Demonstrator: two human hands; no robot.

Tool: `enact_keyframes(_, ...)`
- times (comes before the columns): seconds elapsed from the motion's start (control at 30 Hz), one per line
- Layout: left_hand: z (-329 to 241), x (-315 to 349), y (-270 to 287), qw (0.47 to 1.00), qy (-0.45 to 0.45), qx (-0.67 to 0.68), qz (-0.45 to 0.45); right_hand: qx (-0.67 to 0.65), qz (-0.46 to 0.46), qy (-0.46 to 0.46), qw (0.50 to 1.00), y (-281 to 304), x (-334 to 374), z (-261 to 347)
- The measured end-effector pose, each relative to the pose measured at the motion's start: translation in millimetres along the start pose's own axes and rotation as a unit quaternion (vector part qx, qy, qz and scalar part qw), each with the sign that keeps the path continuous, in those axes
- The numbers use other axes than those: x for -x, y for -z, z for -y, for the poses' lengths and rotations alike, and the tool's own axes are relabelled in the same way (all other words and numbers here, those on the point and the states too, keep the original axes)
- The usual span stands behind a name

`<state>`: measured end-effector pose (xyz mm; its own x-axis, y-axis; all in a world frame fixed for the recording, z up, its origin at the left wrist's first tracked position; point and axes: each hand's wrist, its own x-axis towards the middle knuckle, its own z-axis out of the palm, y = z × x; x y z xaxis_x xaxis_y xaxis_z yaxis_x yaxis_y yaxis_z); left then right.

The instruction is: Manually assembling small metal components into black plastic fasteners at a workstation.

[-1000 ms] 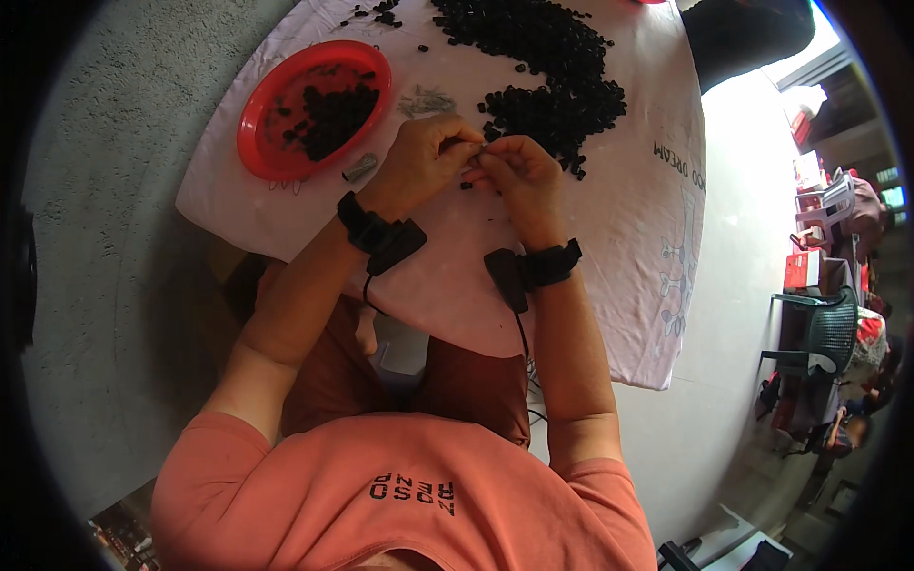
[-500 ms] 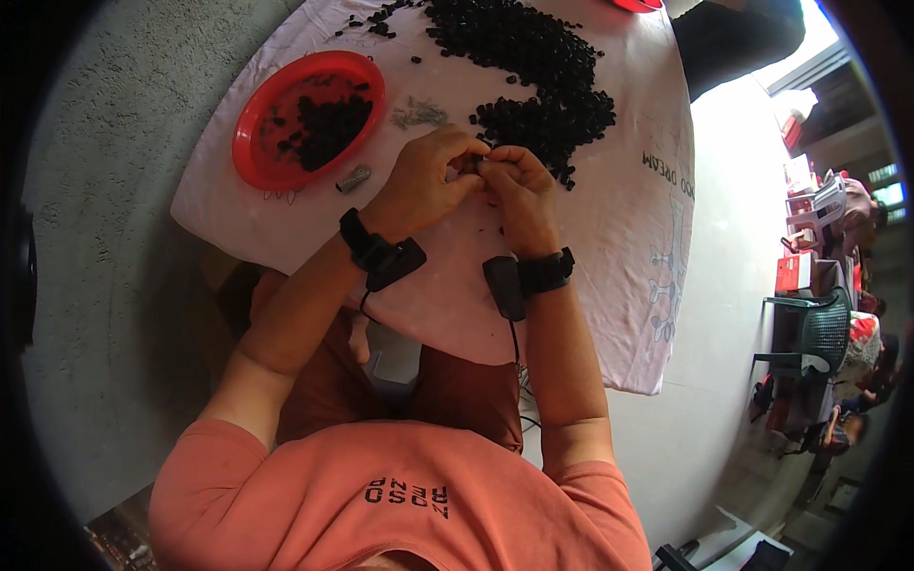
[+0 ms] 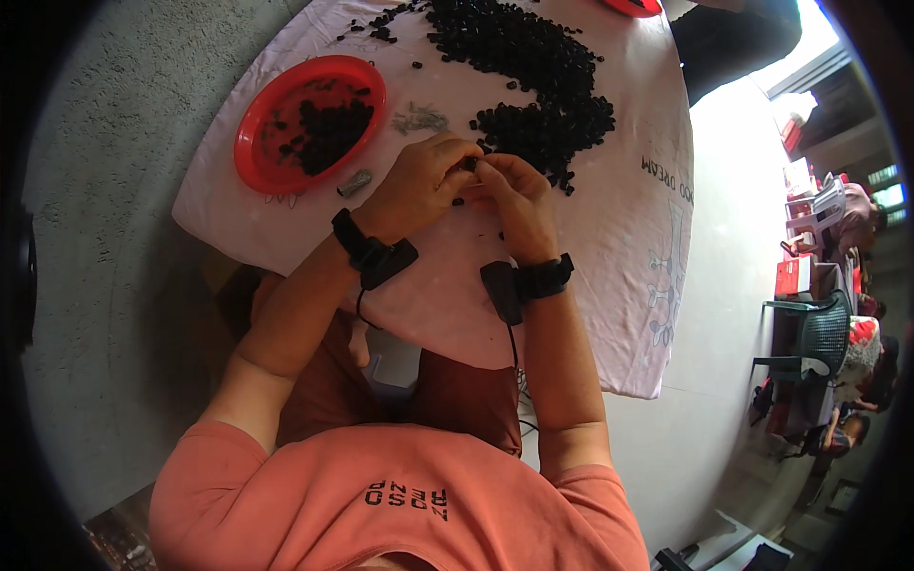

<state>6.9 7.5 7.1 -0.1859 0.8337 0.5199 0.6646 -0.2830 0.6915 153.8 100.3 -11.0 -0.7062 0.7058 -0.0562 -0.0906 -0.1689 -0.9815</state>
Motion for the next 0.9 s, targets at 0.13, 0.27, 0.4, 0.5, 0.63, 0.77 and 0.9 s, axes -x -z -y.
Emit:
enact_keyframes(0.13,-1.0,-0.5,1.2,1.000,-0.015,0.013,-0.001,-0.008,0.068,0.056,0.996,0.5,-0.7,-3.2)
enact_keyframes(0.27,-4.8,-1.5,2.2,0.999,-0.017,0.038,0.003,-0.034,0.101,0.087,0.991,0.0,-3.1,-9.0)
enact_keyframes(0.4,-5.2,-1.9,2.5,0.999,-0.026,0.035,0.003,-0.049,0.092,0.080,0.991,0.1,-2.0,-9.9)
enact_keyframes(0.5,-5.7,-2.8,1.6,0.999,-0.030,0.031,-0.002,-0.035,0.079,0.080,0.993,3.9,-2.6,-12.1)
enact_keyframes(0.63,-5.9,-2.5,0.8,0.999,-0.033,0.036,-0.005,-0.032,0.060,0.078,0.995,5.3,-1.3,-13.9)
enact_keyframes(0.77,-9.0,-1.6,-1.0,0.998,-0.014,0.050,-0.044,-0.036,0.053,0.095,0.993,-2.1,0.8,-5.4)
enact_keyframes(0.9,7.2,-6.7,12.9,0.995,0.014,-0.022,-0.099,-0.060,-0.026,0.104,0.992,1.4,-1.6,3.6)
